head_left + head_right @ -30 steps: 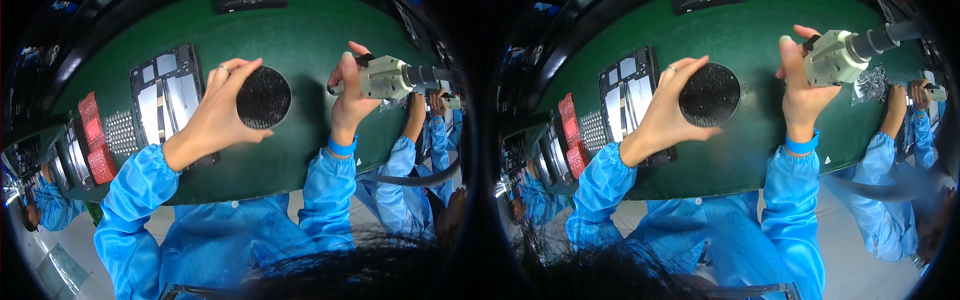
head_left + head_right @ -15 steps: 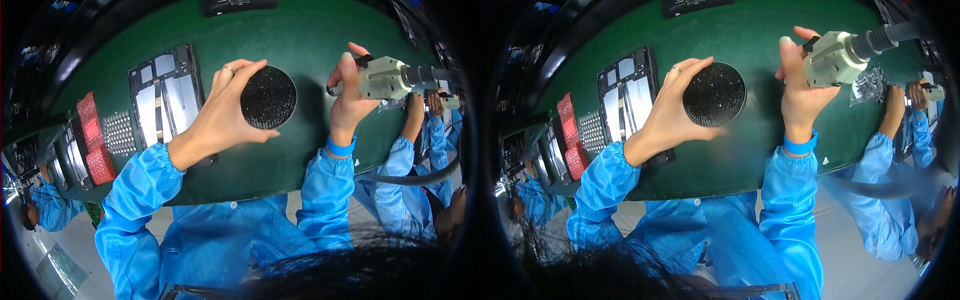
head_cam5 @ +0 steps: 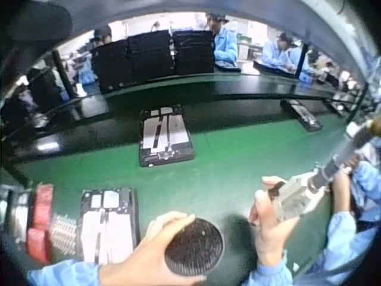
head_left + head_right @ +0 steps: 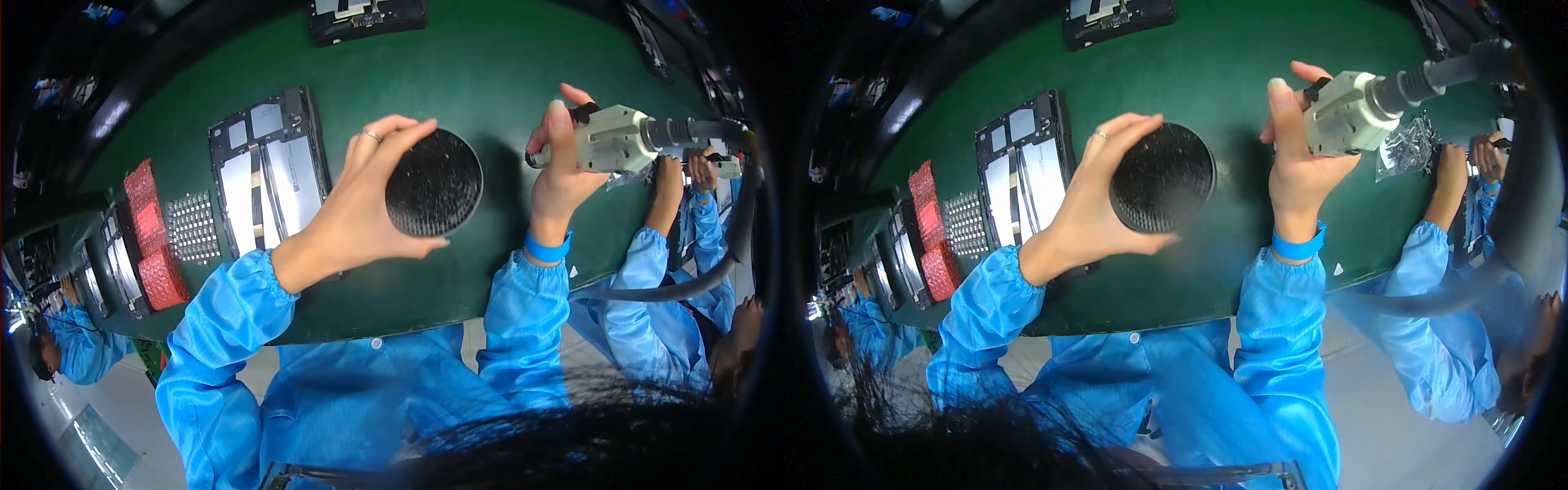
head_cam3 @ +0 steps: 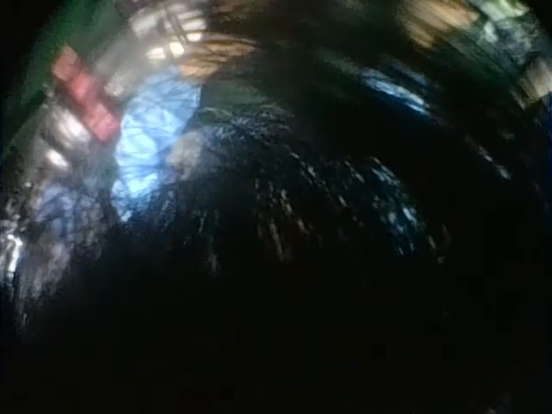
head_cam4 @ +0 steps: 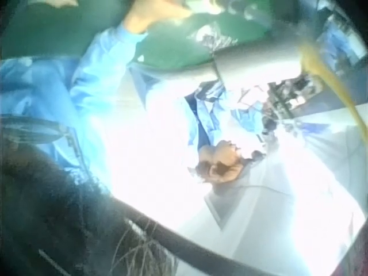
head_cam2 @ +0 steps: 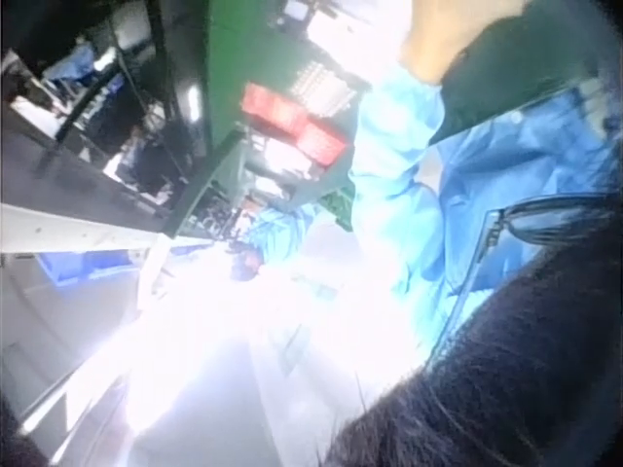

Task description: The person assembles internal components and a battery into a tablet device, then secures the parts with screws using an electric screwdriver.

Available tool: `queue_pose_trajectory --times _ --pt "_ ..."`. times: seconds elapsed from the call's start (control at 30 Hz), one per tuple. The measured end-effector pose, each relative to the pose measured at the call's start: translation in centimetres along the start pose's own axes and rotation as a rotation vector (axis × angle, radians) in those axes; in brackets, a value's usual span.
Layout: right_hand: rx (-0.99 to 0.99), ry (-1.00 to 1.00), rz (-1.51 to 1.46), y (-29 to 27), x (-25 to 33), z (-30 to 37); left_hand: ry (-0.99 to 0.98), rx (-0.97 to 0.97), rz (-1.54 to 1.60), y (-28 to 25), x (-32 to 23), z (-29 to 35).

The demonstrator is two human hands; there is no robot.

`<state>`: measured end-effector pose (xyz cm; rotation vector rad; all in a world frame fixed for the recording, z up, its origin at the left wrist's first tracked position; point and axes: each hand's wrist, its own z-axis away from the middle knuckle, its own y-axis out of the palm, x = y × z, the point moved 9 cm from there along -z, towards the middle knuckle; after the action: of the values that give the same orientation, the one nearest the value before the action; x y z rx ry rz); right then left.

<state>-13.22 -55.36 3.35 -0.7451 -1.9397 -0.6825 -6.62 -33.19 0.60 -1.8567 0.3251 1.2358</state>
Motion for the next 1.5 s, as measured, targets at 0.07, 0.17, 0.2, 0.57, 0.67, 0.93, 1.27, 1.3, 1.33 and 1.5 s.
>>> queue_pose_trajectory --times 0.07,0.17,0.2,0.57,0.67,0.93,1.27,1.3,1.33,1.5 --pt "0.001 0.010 -0.011 -0.1 0.1 0.2 0.057 0.031 -0.021 0.2 -0.6 0.2" --pt "0.010 0.029 0.039 -0.2 0.0 0.4 0.151 0.020 -0.037 -0.1 -1.3 0.1" --pt "0.015 0.026 0.030 0.0 -0.1 0.4 0.156 0.019 -0.037 0.1 -1.5 0.2" --pt "0.009 0.107 -0.002 1.5 -0.2 1.8 0.399 -0.085 -0.029 -0.7 -5.3 -0.2" --pt "0.058 0.078 0.037 1.5 -0.1 1.5 0.385 -0.064 -0.021 -0.4 -5.2 -0.1" --pt "0.031 0.096 0.025 0.9 0.4 0.7 0.380 -0.075 -0.018 -0.2 -4.3 0.2" --pt "0.081 0.072 0.030 2.3 -0.3 1.0 0.357 -0.055 -0.019 0.5 -3.9 0.1" --pt "0.154 0.002 0.132 2.9 -0.1 1.2 0.365 -0.055 -0.016 0.8 -3.7 0.1" --pt "0.139 -0.072 0.233 2.8 0.8 0.9 0.369 -0.058 -0.019 0.7 -3.7 0.1" --pt "0.062 0.124 0.021 2.4 -0.2 1.1 0.347 -0.056 -0.022 0.8 -3.6 0.3"
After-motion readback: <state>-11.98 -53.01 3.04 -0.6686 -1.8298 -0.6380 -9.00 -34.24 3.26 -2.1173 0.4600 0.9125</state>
